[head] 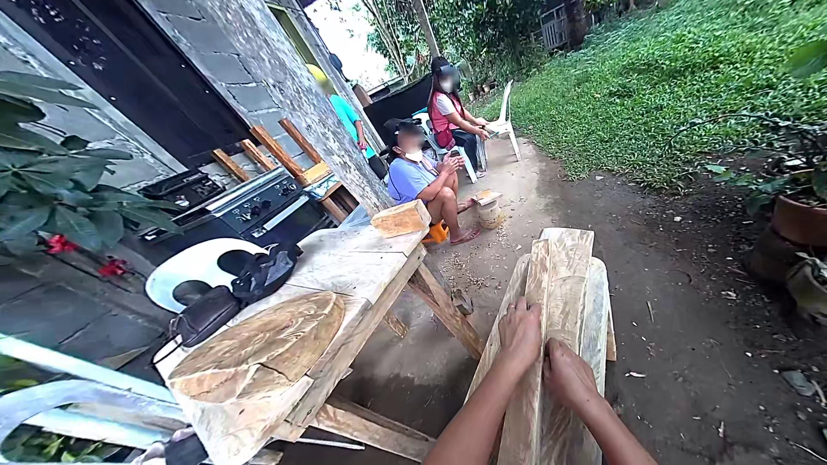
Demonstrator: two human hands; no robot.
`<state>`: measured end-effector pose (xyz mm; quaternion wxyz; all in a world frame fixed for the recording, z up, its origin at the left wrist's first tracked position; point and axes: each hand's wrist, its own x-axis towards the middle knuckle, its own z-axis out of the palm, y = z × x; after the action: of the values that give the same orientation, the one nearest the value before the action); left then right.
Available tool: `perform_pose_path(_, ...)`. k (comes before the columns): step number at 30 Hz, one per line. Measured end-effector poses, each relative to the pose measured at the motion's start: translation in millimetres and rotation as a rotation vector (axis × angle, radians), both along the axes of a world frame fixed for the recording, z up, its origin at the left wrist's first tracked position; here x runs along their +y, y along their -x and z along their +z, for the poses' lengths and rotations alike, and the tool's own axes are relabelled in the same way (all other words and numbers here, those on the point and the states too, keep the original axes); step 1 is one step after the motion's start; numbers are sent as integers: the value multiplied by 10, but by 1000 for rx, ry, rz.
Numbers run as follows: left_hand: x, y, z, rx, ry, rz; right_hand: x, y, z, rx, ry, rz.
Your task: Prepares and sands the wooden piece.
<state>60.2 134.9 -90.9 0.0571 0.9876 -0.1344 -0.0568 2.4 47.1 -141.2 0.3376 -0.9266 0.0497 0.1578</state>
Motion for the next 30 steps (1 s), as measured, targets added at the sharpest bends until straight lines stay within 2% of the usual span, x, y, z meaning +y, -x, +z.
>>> perform_pose_path(14, -491, -919, 13, -38, -6, 48, -8, -40, 36, 37, -9, 15)
perform_pose_path(30, -678, -1275, 49, -32, -11, 73, -14, -32, 29, 33, -17, 24)
